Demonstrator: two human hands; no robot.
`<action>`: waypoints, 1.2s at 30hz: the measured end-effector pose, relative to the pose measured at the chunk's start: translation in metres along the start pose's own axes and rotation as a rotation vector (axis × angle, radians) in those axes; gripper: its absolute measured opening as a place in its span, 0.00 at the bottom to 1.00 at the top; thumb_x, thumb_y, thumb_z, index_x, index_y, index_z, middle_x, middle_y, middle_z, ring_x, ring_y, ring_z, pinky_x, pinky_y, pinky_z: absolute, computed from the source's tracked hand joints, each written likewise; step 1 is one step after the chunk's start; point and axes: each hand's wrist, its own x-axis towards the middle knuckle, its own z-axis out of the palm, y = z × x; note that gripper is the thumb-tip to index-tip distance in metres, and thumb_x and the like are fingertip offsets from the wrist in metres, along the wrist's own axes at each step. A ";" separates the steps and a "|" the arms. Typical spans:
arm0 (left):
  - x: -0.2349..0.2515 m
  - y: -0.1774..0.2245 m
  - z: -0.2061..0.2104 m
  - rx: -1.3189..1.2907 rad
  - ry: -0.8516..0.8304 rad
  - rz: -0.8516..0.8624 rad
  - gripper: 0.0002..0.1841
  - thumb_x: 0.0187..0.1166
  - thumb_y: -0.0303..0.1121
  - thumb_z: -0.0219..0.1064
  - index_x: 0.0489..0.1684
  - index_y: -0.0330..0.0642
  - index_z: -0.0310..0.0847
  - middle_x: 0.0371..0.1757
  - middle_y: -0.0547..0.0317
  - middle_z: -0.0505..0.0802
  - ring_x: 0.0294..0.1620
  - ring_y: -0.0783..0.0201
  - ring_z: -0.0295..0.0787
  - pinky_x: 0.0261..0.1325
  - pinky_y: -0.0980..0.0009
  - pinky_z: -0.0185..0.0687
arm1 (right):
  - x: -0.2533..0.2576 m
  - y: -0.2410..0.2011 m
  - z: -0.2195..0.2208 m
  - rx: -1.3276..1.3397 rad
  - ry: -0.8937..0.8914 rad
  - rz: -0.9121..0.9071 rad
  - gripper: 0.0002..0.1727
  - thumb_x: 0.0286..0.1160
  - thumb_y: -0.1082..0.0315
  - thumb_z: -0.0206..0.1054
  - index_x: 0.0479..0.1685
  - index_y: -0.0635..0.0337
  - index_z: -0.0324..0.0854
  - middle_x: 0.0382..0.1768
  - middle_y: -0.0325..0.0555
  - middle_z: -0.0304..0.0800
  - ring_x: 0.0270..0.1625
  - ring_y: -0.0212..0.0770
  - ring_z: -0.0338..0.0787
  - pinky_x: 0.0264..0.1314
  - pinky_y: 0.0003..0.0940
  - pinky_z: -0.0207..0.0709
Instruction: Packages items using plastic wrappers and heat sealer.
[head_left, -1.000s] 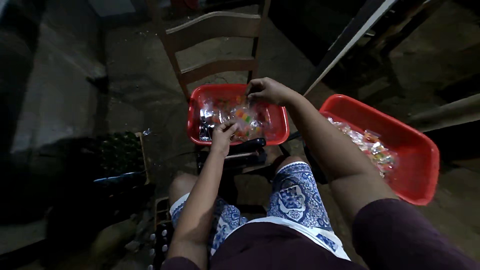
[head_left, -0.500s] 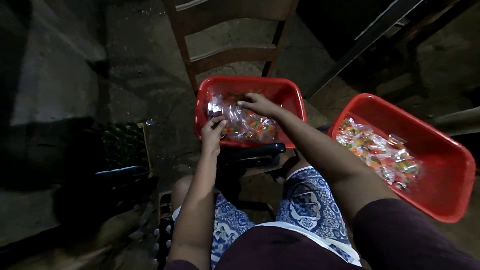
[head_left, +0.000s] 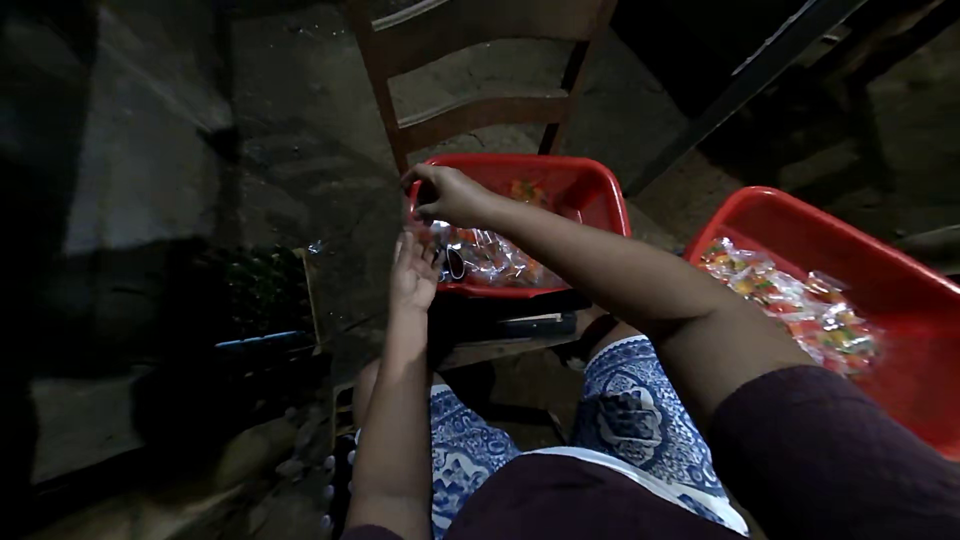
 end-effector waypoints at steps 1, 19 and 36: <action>0.001 -0.002 0.000 -0.061 0.014 0.003 0.17 0.95 0.41 0.48 0.77 0.52 0.66 0.68 0.60 0.84 0.68 0.61 0.82 0.71 0.60 0.78 | 0.002 0.000 0.002 0.054 0.012 0.010 0.26 0.75 0.79 0.71 0.74 0.66 0.73 0.49 0.58 0.88 0.42 0.44 0.92 0.51 0.40 0.88; 0.011 0.014 0.001 -0.053 0.176 0.168 0.09 0.86 0.23 0.61 0.59 0.41 0.77 0.51 0.57 0.92 0.48 0.65 0.92 0.56 0.67 0.90 | 0.033 0.099 0.115 -0.697 -0.347 0.565 0.27 0.81 0.56 0.66 0.68 0.72 0.79 0.65 0.70 0.84 0.70 0.69 0.82 0.67 0.73 0.73; 0.012 0.010 0.002 0.094 0.187 0.251 0.24 0.90 0.25 0.56 0.81 0.50 0.53 0.53 0.54 0.83 0.42 0.66 0.89 0.45 0.68 0.89 | 0.040 0.135 0.088 -0.108 -0.035 0.777 0.50 0.71 0.61 0.77 0.90 0.67 0.48 0.72 0.72 0.76 0.68 0.65 0.84 0.68 0.62 0.78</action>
